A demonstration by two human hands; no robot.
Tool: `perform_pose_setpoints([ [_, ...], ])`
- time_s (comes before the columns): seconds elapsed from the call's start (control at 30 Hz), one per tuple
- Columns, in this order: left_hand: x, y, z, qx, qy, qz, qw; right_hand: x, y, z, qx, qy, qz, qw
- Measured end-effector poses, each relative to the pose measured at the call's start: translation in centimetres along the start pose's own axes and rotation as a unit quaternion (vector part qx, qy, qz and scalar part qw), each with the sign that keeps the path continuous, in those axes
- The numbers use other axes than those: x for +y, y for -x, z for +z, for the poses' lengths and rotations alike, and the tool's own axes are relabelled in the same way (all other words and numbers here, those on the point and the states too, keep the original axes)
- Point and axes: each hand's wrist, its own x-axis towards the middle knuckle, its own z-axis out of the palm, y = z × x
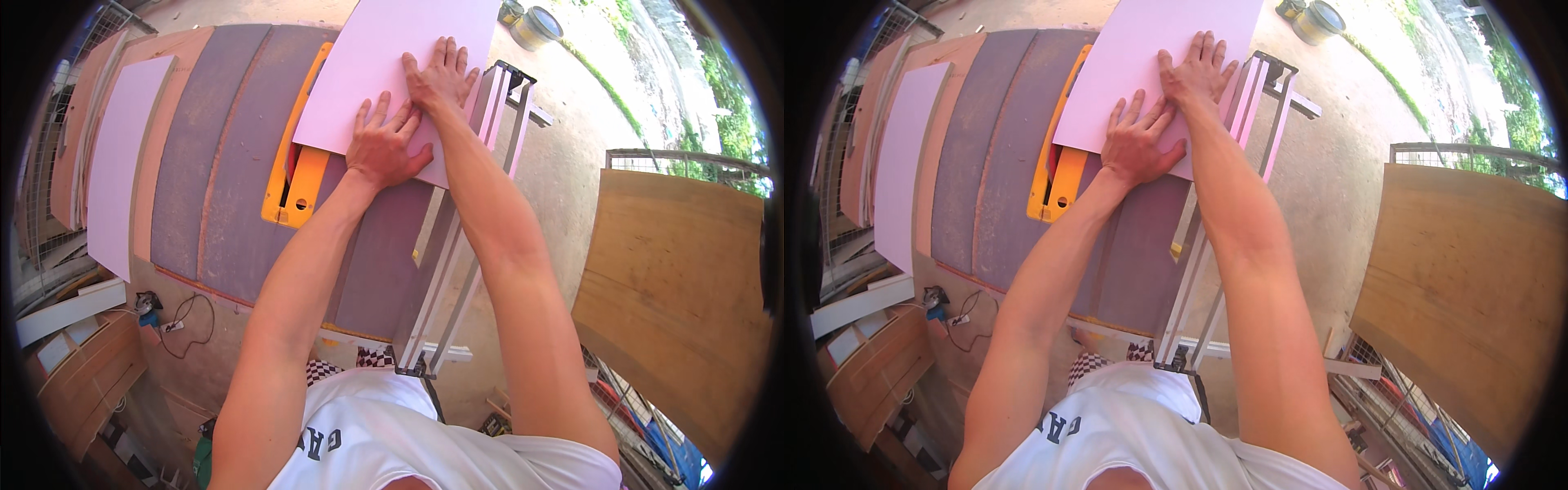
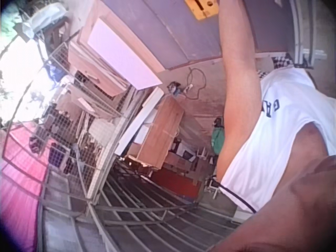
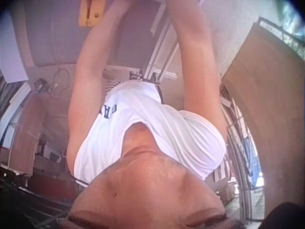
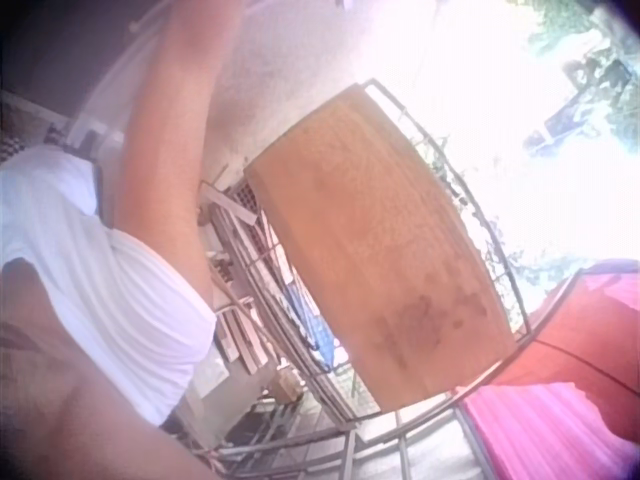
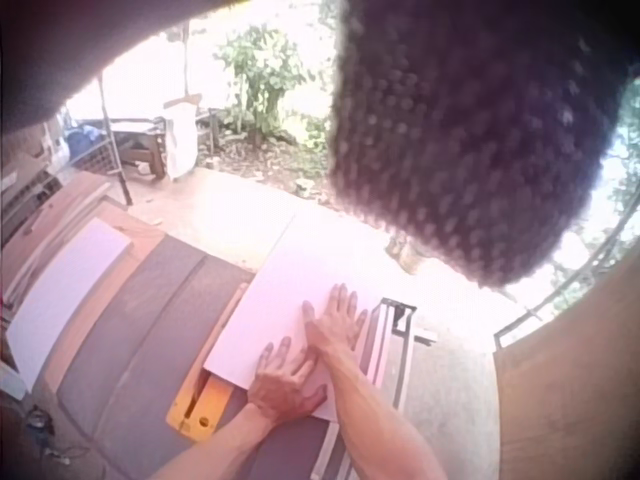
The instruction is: The person picks up a white rectangular board and carries it to a table saw. They position the board against the fence and push it through the blade to cut a strip. After cutting, they lift the board to inspect the edge and remove a thin strip of material.
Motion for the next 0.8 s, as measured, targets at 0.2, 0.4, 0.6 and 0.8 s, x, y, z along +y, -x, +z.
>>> perform_pose_setpoints([
  [0.2,-0.1,-1.0,0.3,-0.012,-0.014,0.005,1.0,0.4,-1.0,0.2,0.008,-0.013,-0.001,1.0],
  [0.4,-0.4,-2.1,0.6,-0.003,-0.012,0.007,1.0,0.6,-2.5,0.3,0.013,-0.004,-0.007,1.0],
  [0.6,-0.9,-3.3,1.4,0.01,-0.014,0.002,1.0,0.9,-4.0,0.3,0.005,0.003,-0.007,1.0],
  [0.8,-0.9,-4.2,1.8,0.002,-0.02,0.004,1.0,0.8,-4.8,0.2,0.004,0.004,-0.004,1.0],
])
